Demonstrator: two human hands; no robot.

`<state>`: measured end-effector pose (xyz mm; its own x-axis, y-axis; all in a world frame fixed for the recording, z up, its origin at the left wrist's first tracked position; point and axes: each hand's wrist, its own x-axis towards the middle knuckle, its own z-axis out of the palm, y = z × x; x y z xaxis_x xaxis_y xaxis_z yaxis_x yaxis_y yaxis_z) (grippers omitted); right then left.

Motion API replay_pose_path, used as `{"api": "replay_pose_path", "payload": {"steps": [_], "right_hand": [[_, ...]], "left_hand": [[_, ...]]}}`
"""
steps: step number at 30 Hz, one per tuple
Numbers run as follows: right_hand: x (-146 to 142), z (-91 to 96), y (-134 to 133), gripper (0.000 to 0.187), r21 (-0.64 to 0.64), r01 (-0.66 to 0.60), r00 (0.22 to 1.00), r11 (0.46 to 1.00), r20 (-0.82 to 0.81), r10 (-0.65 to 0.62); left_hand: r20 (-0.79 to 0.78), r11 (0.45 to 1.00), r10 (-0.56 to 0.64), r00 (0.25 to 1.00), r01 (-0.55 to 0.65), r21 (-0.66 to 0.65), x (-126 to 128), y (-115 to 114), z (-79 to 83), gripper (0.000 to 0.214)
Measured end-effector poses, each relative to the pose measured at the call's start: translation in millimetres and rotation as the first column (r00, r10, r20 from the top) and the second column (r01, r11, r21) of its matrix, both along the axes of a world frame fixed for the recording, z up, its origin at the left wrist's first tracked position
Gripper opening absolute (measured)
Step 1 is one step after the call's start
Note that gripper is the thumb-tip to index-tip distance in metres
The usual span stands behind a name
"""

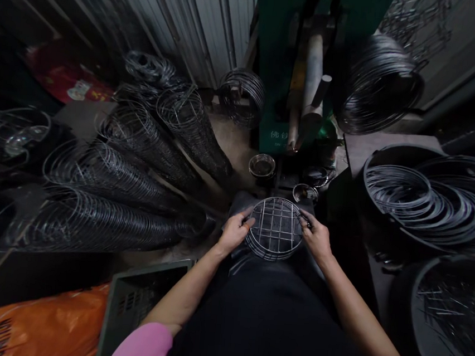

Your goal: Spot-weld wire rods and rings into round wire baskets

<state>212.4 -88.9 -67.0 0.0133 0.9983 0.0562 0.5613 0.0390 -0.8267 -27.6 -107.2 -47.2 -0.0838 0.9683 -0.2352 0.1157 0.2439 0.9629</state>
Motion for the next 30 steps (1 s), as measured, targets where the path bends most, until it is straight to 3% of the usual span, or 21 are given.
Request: {"api": "replay_pose_path", "payload": {"steps": [5, 11, 17, 24, 30], "right_hand": [[1.4, -1.9, 0.6, 0.036, -0.013, -0.007, 0.999, 1.000, -0.050, 0.007], [-2.0, -0.4, -6.3, 0.038, -0.039, 0.004, 0.991, 0.999, -0.132, -0.009], [-4.9, 0.1, -13.9, 0.037, -0.069, 0.055, 0.974, 0.996, -0.216, -0.069], [-6.6, 2.4, -18.0, 0.038, -0.142, 0.103, 0.939, 0.984, -0.311, -0.144], [-5.9, -6.4, -23.8, 0.040, -0.143, 0.136, 0.925, 0.980, -0.337, -0.178]], "left_hand": [[-0.093, 0.999, 0.015, 0.996, -0.011, 0.041, 2.5, -4.4, -5.3, 0.032], [-0.179, 0.996, -0.063, 0.982, 0.073, 0.047, -3.3, -6.8, -3.1, 0.039], [-0.079, 0.996, -0.091, 0.993, 0.089, -0.028, -8.4, -12.5, 5.4, 0.077], [-0.106, 0.988, -0.153, 0.983, 0.153, -0.007, -9.1, -10.0, 1.0, 0.085], [-0.125, 0.982, -0.188, 0.974, 0.188, -0.007, -10.1, -9.9, 0.3, 0.087]]}}
